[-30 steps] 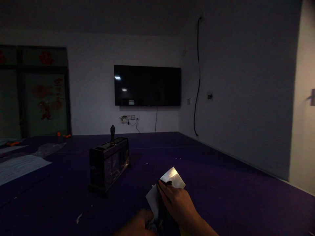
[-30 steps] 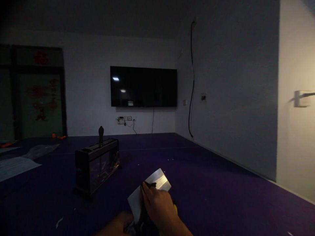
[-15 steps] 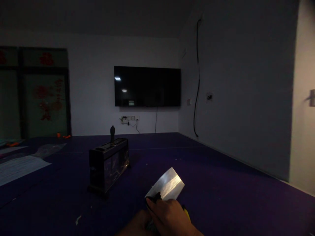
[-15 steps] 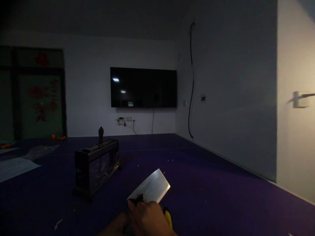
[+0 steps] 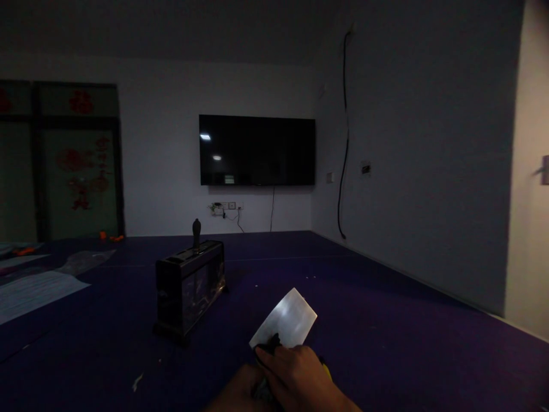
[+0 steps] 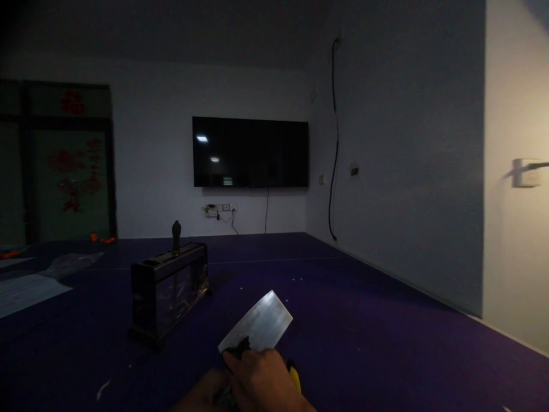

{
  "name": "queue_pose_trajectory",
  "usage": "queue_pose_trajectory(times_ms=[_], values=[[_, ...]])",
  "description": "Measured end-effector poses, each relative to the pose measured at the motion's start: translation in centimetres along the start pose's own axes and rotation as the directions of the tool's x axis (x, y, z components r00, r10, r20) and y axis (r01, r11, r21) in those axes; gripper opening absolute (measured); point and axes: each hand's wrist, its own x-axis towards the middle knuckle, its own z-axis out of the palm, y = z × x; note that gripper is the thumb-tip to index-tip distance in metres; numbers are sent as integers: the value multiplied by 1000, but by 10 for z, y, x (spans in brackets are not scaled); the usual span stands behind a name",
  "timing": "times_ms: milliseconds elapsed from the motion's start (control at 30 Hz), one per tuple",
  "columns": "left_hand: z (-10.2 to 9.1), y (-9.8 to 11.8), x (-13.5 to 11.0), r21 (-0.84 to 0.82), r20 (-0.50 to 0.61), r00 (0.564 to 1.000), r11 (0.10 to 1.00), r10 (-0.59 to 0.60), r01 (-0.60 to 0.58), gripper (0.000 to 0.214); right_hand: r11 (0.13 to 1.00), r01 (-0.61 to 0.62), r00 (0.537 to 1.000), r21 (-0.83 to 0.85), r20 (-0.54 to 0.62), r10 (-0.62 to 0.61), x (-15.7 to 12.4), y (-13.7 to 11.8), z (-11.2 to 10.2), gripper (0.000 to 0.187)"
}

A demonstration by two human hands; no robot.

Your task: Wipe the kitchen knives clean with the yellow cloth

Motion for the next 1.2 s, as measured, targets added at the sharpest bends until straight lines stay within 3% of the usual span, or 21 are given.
queue_pose_trajectory(times_ms=[200,333,567,833,1200], values=[[-1,2,2,-83,86,996,996,37,-30,29,998,-64,998,17,-22,64,-1,3,3,34],[-1,-1,0,-92,42,999,996,25,-21,26,984,-171,984,44,-41,173,-3,14,7,35],[-6,-15,0,18,-120,988,995,-94,97,38,927,-372,919,41,-127,374,-7,39,13,33],[-3,-12,-4,21,-127,979,986,-159,163,44,854,-520,848,16,-105,519,-11,61,12,33],[-6,-14,1,87,-106,986,987,-125,134,43,772,-636,768,10,-92,634,-15,73,13,34]])
